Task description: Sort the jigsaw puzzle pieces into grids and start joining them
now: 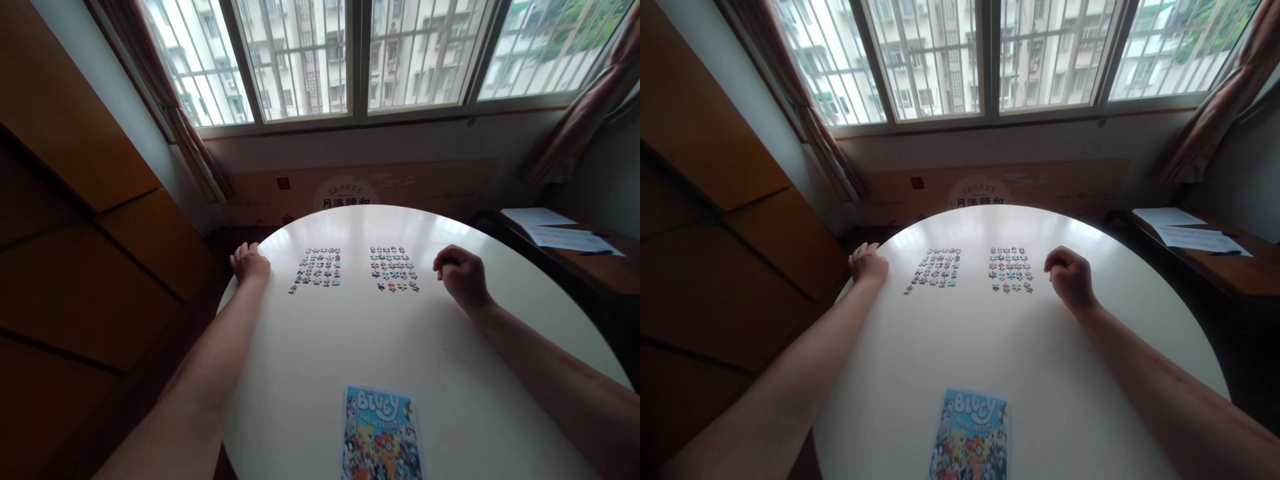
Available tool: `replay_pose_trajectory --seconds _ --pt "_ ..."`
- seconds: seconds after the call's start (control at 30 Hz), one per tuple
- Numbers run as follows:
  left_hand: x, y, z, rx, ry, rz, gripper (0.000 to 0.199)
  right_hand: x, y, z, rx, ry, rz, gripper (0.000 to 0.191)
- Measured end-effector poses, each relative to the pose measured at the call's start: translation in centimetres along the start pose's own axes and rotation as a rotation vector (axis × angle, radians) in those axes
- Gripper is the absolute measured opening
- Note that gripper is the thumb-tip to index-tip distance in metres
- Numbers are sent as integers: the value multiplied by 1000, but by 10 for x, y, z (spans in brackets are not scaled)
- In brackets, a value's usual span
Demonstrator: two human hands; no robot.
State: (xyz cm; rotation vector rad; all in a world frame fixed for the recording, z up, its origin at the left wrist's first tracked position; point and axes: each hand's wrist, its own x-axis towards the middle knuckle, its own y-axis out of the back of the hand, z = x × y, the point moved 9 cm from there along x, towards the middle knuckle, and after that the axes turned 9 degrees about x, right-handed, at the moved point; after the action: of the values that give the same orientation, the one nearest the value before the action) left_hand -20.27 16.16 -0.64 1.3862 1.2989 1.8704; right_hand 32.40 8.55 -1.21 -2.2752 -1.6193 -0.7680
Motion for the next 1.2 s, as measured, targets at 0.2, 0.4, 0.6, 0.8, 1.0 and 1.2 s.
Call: replay_pose_trajectory --seconds 0.2,0.4,0.6,0.8,1.0,1.2 --pt "14 -30 -3 101 -3 -236 38 -4 -3 -3 -16 -7 -5 18" --pt "28 -31 9 199 -75 -282 39 -6 -7 0 -38 -18 -29 18" --pt "44 -31 24 221 -103 -277 36 -6 -7 4 -58 -20 -39 19" --pt "38 -28 20 242 -53 -260 38 -6 -9 2 -51 -18 -41 19" --pt "27 -13 10 240 -54 -293 27 -6 -11 6 -48 -31 -48 19" --pt "-5 48 69 87 -363 -143 27 -5 -12 2 -45 -22 -42 19"
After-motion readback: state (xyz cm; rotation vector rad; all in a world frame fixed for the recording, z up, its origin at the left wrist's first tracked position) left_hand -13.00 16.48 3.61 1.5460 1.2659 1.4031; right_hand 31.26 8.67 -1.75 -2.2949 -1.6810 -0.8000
